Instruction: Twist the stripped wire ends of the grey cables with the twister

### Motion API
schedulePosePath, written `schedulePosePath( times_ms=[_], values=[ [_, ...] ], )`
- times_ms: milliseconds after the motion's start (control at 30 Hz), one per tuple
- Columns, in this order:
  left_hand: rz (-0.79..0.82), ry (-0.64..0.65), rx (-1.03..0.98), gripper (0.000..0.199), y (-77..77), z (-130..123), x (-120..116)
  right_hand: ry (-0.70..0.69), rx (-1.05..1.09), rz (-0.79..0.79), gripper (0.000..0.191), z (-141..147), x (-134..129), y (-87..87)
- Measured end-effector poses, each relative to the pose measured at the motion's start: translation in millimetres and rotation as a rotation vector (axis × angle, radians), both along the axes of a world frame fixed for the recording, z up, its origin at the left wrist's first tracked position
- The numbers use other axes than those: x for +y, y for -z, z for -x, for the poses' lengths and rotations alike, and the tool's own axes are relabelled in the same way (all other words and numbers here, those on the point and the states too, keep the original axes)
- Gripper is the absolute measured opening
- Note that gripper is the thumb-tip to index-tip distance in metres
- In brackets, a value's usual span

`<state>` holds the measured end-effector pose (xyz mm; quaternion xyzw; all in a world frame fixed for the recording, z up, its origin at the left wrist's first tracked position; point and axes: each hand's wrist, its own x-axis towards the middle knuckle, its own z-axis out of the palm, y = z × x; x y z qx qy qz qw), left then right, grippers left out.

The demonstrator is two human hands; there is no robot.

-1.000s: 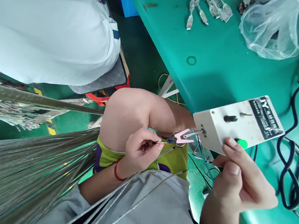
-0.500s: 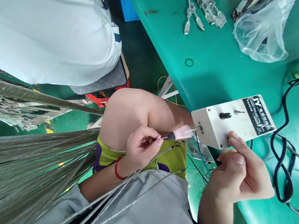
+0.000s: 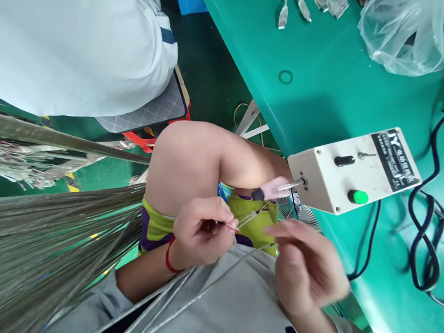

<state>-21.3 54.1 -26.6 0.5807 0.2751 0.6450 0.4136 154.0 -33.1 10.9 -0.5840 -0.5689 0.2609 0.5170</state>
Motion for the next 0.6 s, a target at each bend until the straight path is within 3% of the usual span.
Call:
schedulePosePath(
  times_ms=[100,233,367,600],
  values=[
    [-0.053,0.089,0.022,0.023,0.0,-4,-5,-0.134,0.372,0.178,0.016,26,9,-11.8],
    [-0.145,0.143,0.079,0.024,2.0,-6,-9,-0.102,0.753,0.279,0.007,35,15,-11.6],
    [-0.142,0.071,0.133,0.01,5.5,-10,-12,-0.067,0.977,0.382,0.005,34,18,-13.3],
    [-0.12,0.013,0.122,0.008,10.7,-16,-15,-0.067,1.156,0.544,0.013,37,29,-19.9]
  ],
)
